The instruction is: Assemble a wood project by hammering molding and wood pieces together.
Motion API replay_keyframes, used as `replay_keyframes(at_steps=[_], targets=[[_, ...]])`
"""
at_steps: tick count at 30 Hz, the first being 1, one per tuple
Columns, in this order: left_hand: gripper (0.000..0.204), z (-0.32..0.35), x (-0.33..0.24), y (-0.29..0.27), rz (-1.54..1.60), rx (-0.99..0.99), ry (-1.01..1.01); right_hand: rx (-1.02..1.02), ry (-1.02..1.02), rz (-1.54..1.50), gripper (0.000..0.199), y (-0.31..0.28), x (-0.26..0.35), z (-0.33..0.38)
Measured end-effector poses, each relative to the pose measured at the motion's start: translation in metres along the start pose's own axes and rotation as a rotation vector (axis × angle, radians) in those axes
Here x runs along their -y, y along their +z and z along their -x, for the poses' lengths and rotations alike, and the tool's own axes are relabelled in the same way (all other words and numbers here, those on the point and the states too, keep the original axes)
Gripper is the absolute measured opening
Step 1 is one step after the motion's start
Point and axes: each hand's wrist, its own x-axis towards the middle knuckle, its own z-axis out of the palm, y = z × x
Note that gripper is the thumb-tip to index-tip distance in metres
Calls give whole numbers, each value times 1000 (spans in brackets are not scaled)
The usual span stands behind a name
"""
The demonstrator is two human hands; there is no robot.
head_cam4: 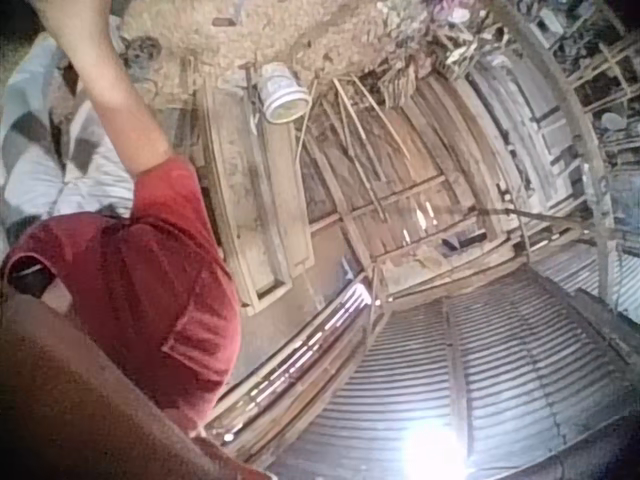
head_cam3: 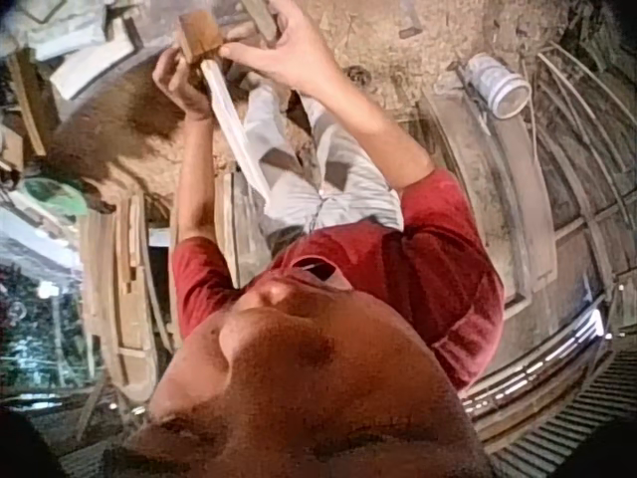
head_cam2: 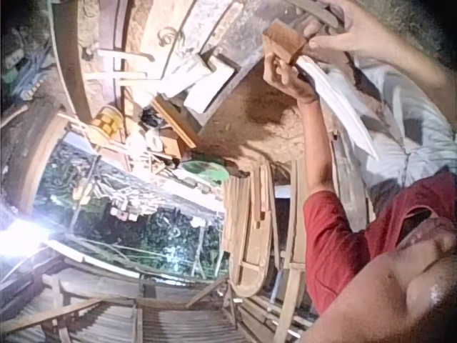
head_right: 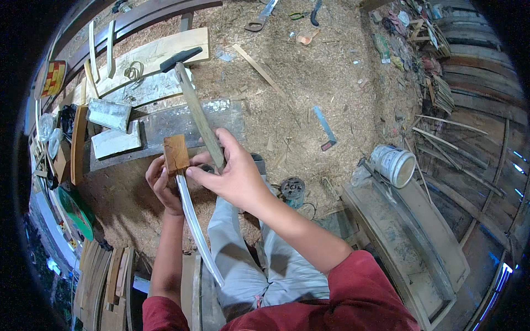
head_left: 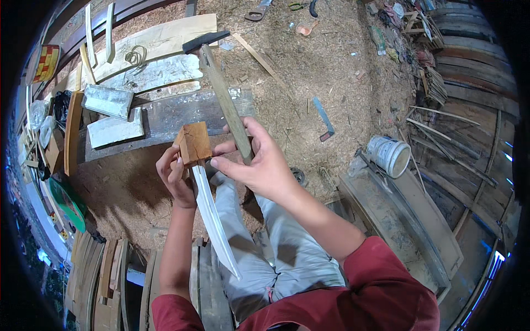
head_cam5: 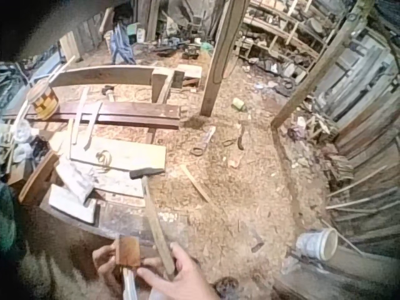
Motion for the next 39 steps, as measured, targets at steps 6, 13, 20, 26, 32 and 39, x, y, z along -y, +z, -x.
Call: replay_keyframes(at_steps=[6, 13, 20, 26, 32, 39], targets=[[44, -15, -11, 5, -92, -35, 39, -7, 34, 42, 65, -9, 0, -1], [33, -70, -14, 7, -230, 454, -143, -114, 158, 57, 46, -40, -15, 8], [47, -57, 49, 20, -156, 690, -302, -147, 222, 77, 29, -60, -23, 4], [43, -78, 70, 42, -63, 629, -196, -219, 116, 121, 30, -61, -18, 0], [52, -83, 72, 52, -31, 619, -230, -186, 189, 235, 30, -67, -23, 4], [58, -79, 81, 43, -270, 768, -126, -235, 238, 401, 33, -87, -83, 12]])
